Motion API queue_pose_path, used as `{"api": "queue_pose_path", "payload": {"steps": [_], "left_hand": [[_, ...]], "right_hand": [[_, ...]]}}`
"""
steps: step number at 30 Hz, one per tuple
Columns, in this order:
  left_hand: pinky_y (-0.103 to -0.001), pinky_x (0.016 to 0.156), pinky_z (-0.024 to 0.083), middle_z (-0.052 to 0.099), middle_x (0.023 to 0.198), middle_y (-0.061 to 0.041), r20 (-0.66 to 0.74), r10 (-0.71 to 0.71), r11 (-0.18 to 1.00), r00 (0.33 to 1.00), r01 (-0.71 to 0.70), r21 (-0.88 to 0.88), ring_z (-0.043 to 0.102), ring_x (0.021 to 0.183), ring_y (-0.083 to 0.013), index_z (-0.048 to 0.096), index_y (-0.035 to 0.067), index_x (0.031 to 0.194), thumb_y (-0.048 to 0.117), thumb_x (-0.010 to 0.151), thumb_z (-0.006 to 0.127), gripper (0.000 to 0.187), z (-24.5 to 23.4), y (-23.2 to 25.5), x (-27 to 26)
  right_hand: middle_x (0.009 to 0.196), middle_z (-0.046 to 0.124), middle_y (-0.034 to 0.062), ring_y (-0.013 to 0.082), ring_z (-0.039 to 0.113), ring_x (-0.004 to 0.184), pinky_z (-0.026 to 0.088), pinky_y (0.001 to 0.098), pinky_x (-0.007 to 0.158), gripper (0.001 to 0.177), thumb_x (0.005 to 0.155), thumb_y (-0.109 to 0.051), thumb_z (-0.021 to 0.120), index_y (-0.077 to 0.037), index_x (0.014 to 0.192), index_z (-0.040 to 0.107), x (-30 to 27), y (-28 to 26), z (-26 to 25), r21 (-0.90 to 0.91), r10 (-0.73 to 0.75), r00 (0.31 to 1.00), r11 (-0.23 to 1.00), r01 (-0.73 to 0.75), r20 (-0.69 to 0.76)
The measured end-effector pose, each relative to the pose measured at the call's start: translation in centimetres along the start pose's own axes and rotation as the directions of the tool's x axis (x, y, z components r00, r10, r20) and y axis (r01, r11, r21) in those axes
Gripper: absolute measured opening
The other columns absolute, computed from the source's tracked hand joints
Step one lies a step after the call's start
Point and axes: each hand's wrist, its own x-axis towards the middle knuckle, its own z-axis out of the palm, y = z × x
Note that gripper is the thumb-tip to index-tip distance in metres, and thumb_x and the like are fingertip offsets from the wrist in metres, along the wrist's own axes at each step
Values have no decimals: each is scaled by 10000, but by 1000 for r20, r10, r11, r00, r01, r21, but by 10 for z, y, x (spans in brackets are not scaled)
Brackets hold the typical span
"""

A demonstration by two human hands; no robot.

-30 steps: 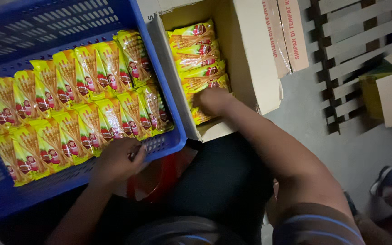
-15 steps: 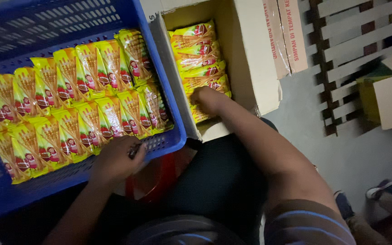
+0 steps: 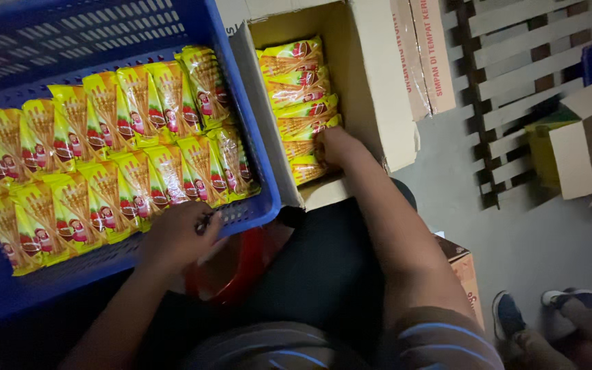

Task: The person transfers yellow snack packets from a cardboard box into a blue plastic crate. They pick up packets from the box and place them into the crate, arranging them in neat rows.

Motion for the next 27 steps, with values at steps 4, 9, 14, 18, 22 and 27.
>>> {"api": "queue_pose_path", "payload": {"steps": [4, 9, 14, 18, 22, 27], "left_hand": [[-508, 853, 575, 747, 940, -152, -75, -25, 1000, 997, 25, -9, 726, 991, -403, 731, 154, 1034, 491, 972, 559, 383, 8, 0, 2], [-465, 797, 588, 740, 877, -117, -183, 38, 999, 982, -33, 30, 746, 923, -358, 741, 154, 1002, 403, 981, 629, 274, 15, -5, 4], [-469, 806, 591, 732, 910, -92, -174, -20, 999, 985, 26, 28, 740, 946, -333, 724, 223, 1016, 466, 941, 601, 283, 14, 0, -4], [-456, 792, 589, 733, 904, -99, -169, -12, 1000, 985, 11, -8, 744, 945, -337, 731, 179, 1018, 391, 995, 542, 285, 7, 6, -8], [-505, 826, 579, 746, 975, -153, -144, -58, 987, 988, 35, -155, 730, 989, -390, 738, 136, 1051, 349, 992, 546, 293, -1, 11, -12], [-467, 885, 580, 765, 1069, -131, -144, -138, 897, 980, 61, -438, 724, 1055, -355, 752, 160, 1096, 322, 953, 606, 260, -15, 18, -26]], "right_hand": [[865, 777, 75, 307, 761, 944, 604, 352, 880, 230, 810, -261, 652, -201, 970, 807, -21, -16, -34, -97, 8, 1000, 995, -6, 20], [1042, 748, 173, 398, 722, 996, 584, 519, 831, 240, 976, -310, 649, -136, 1126, 719, -62, -56, -84, 526, 221, 935, 849, -46, -276], [1145, 684, 203, 355, 700, 1006, 587, 442, 845, 300, 1046, -231, 593, -82, 1306, 593, -74, -125, -75, 872, 313, 882, 453, 187, -352], [1407, 490, 306, 522, 537, 1304, 463, 602, 1108, 554, 1036, -319, 548, -43, 1482, 367, -105, -202, -111, 818, 357, 881, 572, 58, -312], [1333, 518, 272, 515, 586, 1236, 488, 625, 1039, 577, 1040, -343, 476, -22, 1501, 344, -108, -229, -121, 745, 397, 857, 666, -24, -328], [1333, 587, 226, 464, 646, 1182, 525, 614, 989, 698, 968, -399, 611, -48, 1520, 367, -112, -240, -123, 603, 507, 785, 766, -222, -355]]}}
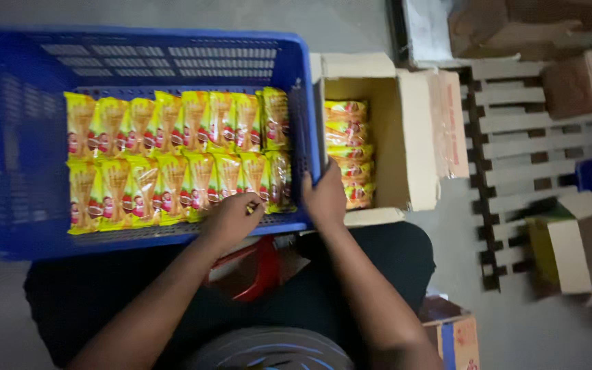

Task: The person transfers yellow snack packets from a cardboard box into a blue plastic crate. They pick up packets from the box and place them into the crate, arranging them in neat rows.

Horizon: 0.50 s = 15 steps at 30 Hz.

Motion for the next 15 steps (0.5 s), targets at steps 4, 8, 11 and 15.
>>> {"api": "queue_pose_path", "payload": {"steps": [4, 8, 11, 15], "left_hand": [[-441, 844, 572, 770, 1010, -125, -8, -11, 955, 1000, 8, -297, 734, 972, -307, 758, 114, 1080, 278, 989, 585, 254, 15, -43, 50], [-447, 911, 543, 756, 1109, -88, -8, -86, 968, 996, 81, -236, 712, 1047, -311, 731, 163, 1169, 348, 977, 553, 321, -20, -18, 78], [-400, 871, 542, 762, 1052, -43, -70, -90, 964, 993, 70, -257, 719, 953, -267, 740, 190, 1135, 379, 952, 576, 309, -5, -38, 144], [-359, 631, 375, 607, 851, -44, 13, -245, 930, 969, 239, -279, 516, 657, -193, 650, 167, 1081, 281, 1067, 473, 211, -1, -23, 197]], "right_hand": [[1248, 624, 238, 481, 668, 1118, 541, 613, 943, 630, 945, -337, 627, -45, 1464, 422, -5, -7, -4, -6, 5, 999, 1000, -5, -40], [1200, 658, 227, 464, 684, 1105, 555, 594, 925, 528, 957, -352, 608, -72, 1384, 474, -5, -8, -8, 0, 47, 999, 999, -47, -13], [1185, 672, 198, 440, 692, 1108, 566, 572, 930, 496, 948, -376, 609, -115, 1352, 486, -6, -14, -13, -4, 95, 995, 995, -95, 8], [1172, 646, 139, 342, 666, 1052, 528, 487, 852, 482, 887, -315, 646, -107, 1306, 530, -4, -3, -4, 130, 47, 998, 991, -40, -49]]}}
